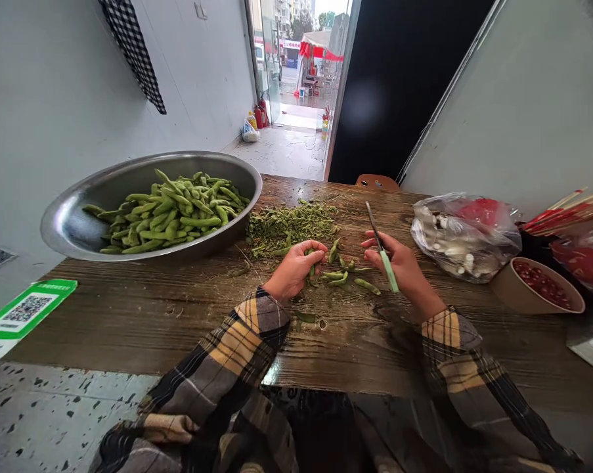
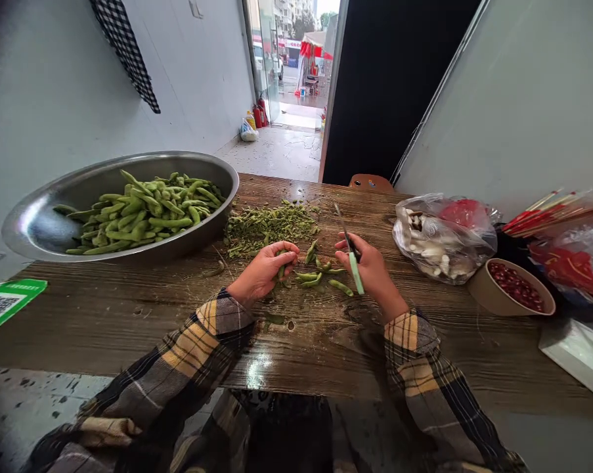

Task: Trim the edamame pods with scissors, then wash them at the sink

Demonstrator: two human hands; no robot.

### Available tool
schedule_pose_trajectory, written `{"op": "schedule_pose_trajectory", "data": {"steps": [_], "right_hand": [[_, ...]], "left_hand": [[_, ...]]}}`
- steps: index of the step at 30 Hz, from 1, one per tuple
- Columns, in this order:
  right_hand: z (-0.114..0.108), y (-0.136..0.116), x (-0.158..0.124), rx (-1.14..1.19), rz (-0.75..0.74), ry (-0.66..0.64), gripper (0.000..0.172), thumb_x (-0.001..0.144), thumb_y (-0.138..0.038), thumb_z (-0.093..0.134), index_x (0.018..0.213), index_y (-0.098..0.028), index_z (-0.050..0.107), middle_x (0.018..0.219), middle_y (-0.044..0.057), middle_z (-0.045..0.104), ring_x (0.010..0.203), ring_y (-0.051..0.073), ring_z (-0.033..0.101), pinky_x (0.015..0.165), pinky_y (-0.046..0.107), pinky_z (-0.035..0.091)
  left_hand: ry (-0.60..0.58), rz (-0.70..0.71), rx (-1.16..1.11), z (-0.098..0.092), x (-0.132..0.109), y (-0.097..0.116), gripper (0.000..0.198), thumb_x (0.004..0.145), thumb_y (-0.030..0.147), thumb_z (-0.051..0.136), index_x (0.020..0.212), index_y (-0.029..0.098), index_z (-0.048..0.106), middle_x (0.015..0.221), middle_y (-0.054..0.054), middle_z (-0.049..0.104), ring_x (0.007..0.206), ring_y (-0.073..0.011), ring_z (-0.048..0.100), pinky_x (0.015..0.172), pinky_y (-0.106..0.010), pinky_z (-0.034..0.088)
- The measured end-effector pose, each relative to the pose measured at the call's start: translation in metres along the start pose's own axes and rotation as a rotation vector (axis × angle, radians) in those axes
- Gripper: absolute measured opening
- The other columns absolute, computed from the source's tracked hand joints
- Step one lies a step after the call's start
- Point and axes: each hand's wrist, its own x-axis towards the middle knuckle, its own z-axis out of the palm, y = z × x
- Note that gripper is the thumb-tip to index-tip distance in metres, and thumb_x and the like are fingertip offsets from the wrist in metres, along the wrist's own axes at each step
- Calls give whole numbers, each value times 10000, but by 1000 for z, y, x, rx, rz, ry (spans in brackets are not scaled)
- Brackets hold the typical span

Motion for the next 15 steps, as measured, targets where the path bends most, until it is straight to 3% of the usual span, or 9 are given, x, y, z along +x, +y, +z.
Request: {"op": "schedule_pose_trajectory", "data": {"steps": [2, 4, 8, 12, 15], "right_hand": [[-5, 6, -5, 45, 44, 77, 469, 832, -438, 612, 1231, -195, 571, 994, 66, 690, 763, 188, 657, 687, 343, 540], [-6, 11, -7, 63, 54, 102, 471, 822, -441, 621, 1218, -189, 580, 954, 56, 689, 732, 183, 650, 678, 345, 538], [-2, 8, -8, 30, -1, 90, 453, 823, -400, 627, 1225, -195, 590, 955, 53, 699, 760, 187, 652, 721, 348, 534], [2, 0, -8, -43, -41, 62, 409, 826, -347, 620, 1201, -184, 618, 932, 50, 708, 805, 194, 660, 757, 331, 514], [4, -3, -9, -82, -67, 38, 389, 836, -328, 611, 1197, -184, 624, 926, 51, 711, 801, 197, 659, 751, 329, 503]], "left_hand": [[-28, 54, 169, 3, 0, -1, 131, 707, 264, 713, 763, 158, 659, 597, 17, 547, 475, -75, 414, 444, -196, 306], [-48, 155, 385, 7, 1, -4, 70, 699, 232, 720, 712, 175, 682, 608, 4, 571, 548, -111, 472, 514, -214, 353], [-112, 356, 741, 8, 2, -12, 90, 666, 149, 739, 697, 231, 715, 774, -35, 656, 772, -190, 563, 700, -256, 412], [-172, 362, 860, 2, 2, -16, 121, 657, 151, 759, 709, 256, 727, 787, -35, 619, 745, -191, 540, 700, -260, 398], [-138, 379, 866, 0, 3, -11, 96, 680, 150, 741, 687, 244, 721, 740, -25, 577, 709, -174, 508, 690, -257, 389]]}}
